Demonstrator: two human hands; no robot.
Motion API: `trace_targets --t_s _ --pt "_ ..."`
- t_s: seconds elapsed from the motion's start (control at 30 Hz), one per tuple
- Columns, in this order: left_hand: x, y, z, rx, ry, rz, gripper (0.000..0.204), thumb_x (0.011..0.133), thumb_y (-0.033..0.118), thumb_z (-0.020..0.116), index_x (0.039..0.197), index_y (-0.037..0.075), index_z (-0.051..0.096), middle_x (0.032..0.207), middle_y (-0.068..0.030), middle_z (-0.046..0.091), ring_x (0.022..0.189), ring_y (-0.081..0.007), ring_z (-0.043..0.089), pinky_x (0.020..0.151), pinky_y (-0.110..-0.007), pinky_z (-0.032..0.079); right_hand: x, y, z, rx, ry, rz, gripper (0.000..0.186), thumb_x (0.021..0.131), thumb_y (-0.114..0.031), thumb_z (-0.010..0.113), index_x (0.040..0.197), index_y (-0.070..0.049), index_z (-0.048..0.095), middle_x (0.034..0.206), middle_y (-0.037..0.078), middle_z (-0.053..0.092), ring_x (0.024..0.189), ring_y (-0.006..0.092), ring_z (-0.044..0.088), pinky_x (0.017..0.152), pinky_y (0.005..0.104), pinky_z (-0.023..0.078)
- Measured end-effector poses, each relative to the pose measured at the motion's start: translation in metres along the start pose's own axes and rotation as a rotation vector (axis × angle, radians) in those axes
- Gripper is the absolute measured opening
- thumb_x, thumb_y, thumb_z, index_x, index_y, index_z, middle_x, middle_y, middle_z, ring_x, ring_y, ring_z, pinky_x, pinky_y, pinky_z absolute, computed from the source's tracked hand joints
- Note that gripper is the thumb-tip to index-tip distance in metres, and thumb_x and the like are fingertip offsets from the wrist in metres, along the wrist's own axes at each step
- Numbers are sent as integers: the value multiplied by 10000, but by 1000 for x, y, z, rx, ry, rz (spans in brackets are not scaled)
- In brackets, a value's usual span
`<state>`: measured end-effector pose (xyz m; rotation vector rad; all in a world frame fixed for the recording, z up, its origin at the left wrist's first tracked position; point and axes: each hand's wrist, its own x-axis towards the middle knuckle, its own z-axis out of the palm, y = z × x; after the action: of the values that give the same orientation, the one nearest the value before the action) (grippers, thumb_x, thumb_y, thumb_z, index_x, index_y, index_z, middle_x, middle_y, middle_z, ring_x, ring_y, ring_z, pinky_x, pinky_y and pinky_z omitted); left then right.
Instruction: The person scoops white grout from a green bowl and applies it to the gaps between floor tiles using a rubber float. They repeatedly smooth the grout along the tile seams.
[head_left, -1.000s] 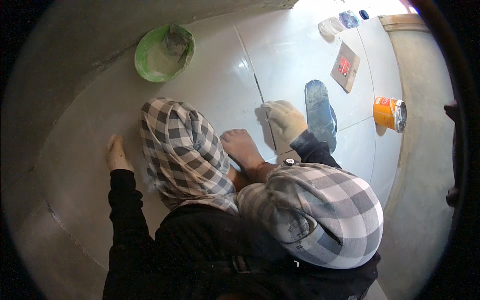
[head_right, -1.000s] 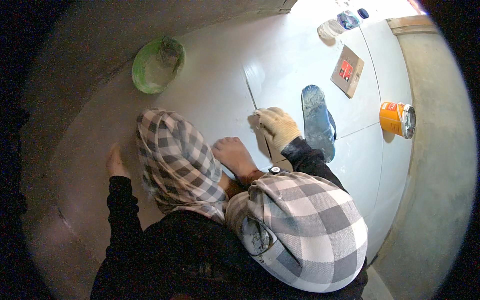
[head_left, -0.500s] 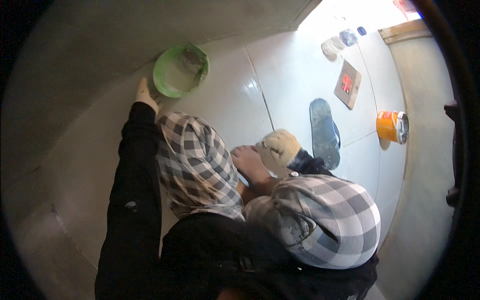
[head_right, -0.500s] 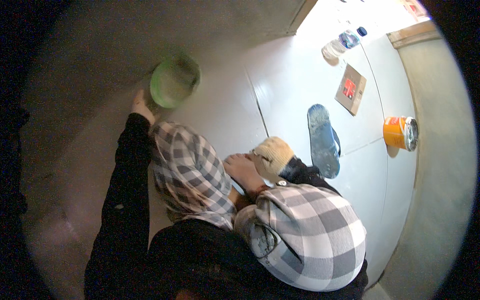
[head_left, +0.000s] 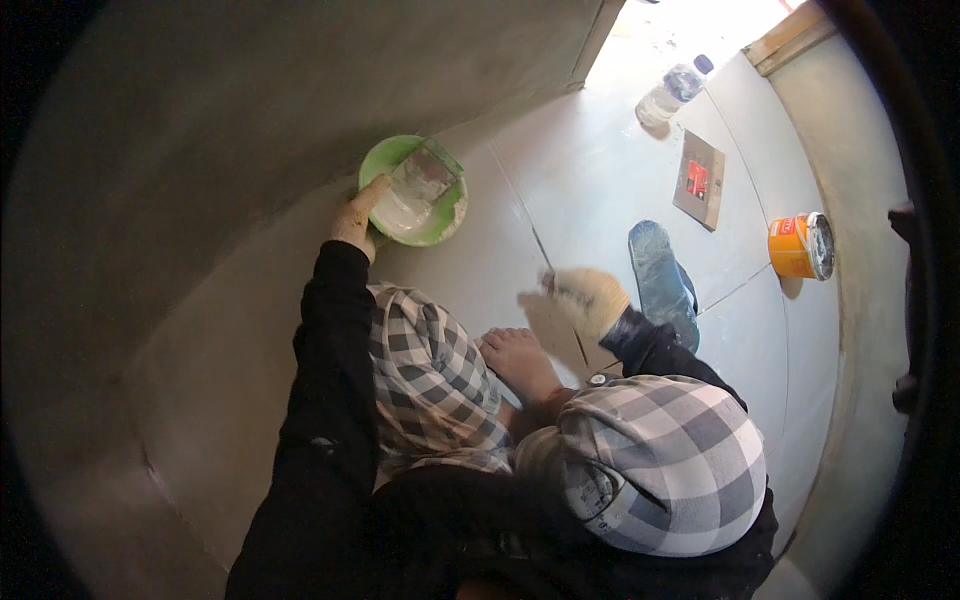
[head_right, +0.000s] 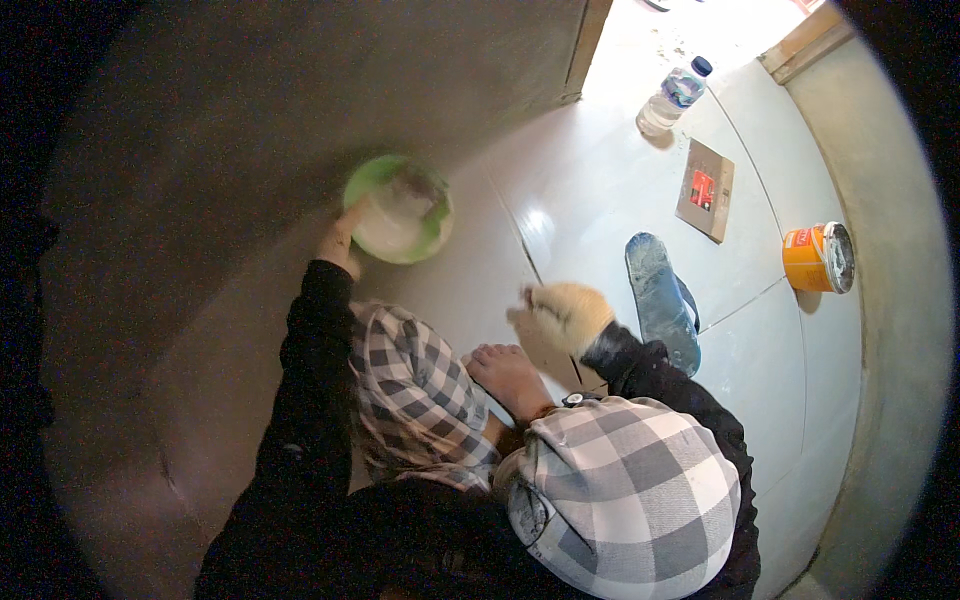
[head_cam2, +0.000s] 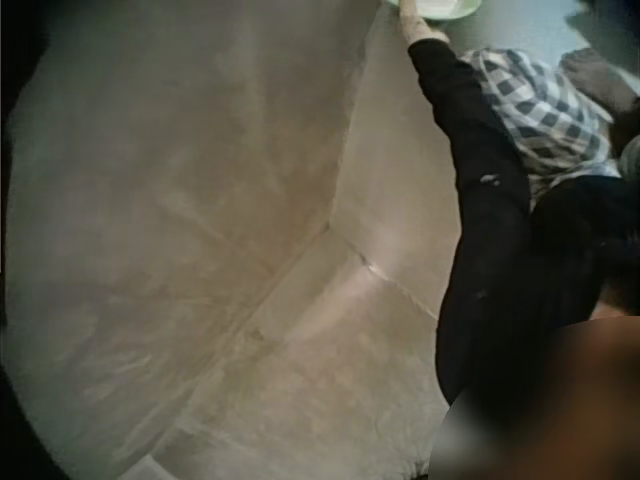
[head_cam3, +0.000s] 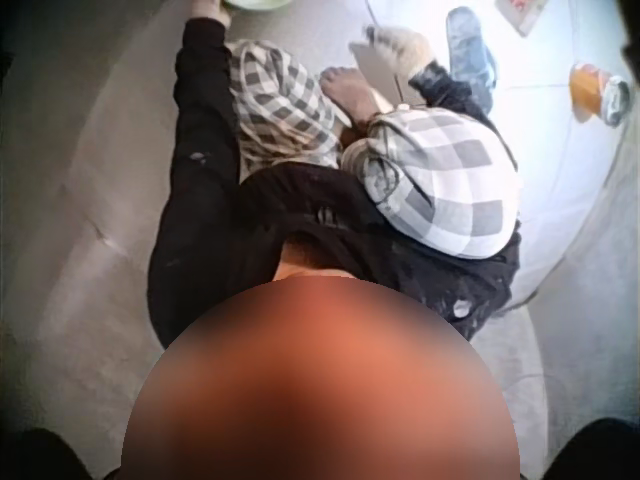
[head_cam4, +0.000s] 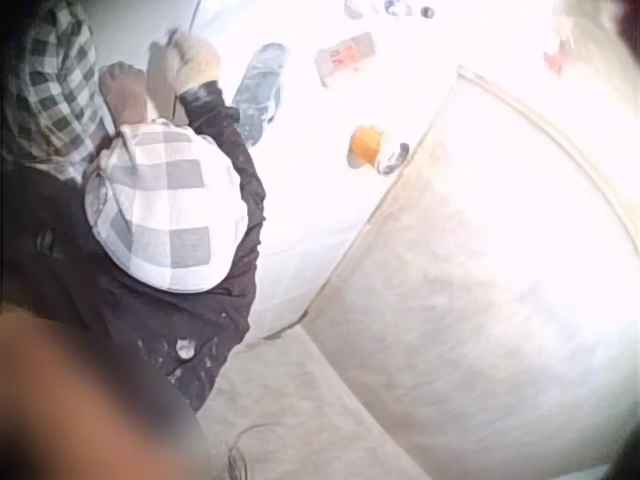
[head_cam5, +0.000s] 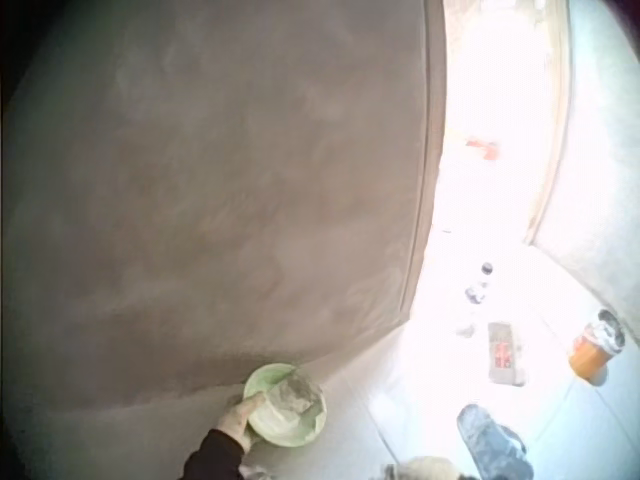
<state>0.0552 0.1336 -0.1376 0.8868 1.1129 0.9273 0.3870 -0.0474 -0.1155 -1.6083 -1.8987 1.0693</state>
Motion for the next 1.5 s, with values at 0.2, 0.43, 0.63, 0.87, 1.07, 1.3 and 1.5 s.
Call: trace_targets --t_s 0.2,0.43,0.63,0.87,1.07,1.3,1.5 --pt "-28 -10 78 -271 -182 -111 543 876 223 764 1317 -8 547 1213 -113 634 1128 -207 595 986 -336 471 61 -7 -63 -359 537 -44 557 876 -323 697 1324 -24 555 1141 177 683 1023 319 672 889 408 534" --pt "-43 -53 118 -201 -245 -283 393 964 267 666 1248 8 584 1113 -101 657 952 -168 654 841 -336 556 54 -13 -64 -421 139 356 492 866 -359 687 1249 -62 602 1022 203 708 934 361 693 822 435 551" --pt "-38 -62 128 -189 -326 -290 454 943 289 694 1277 18 547 1062 -75 641 866 -150 631 747 -284 546 45 5 -40 -524 307 308 373 864 -366 670 1082 -63 656 937 196 703 915 371 685 803 468 541" --pt "-33 -60 120 -106 -346 -313 575 928 178 709 1430 23 476 1177 -93 632 984 -144 615 856 -271 515 45 7 -36 -312 146 416 389 854 -371 673 1072 -50 647 891 203 689 883 386 676 798 481 526" --pt "-10 -84 107 -113 -296 -248 681 907 491 687 1316 -27 518 1128 -115 627 1031 -174 586 936 -314 469 49 -6 -32 -265 72 305 365 850 -348 685 1086 -70 662 889 187 693 871 373 679 789 464 532" --pt "-2 -79 110 -161 -218 -419 619 1056 523 327 1277 5 583 1209 -109 643 1070 -172 620 985 -313 474 30 -19 -41 -365 69 41 367 807 -130 682 1171 -94 657 927 121 704 878 326 672 788 423 547" --pt "-17 -49 115 -32 -331 -295 549 1052 476 390 1269 14 593 1194 -100 655 1072 -169 615 983 -293 469 7 -10 -77 -642 238 -453 387 684 17 674 1055 -88 638 1055 86 693 1005 319 644 846 410 537"
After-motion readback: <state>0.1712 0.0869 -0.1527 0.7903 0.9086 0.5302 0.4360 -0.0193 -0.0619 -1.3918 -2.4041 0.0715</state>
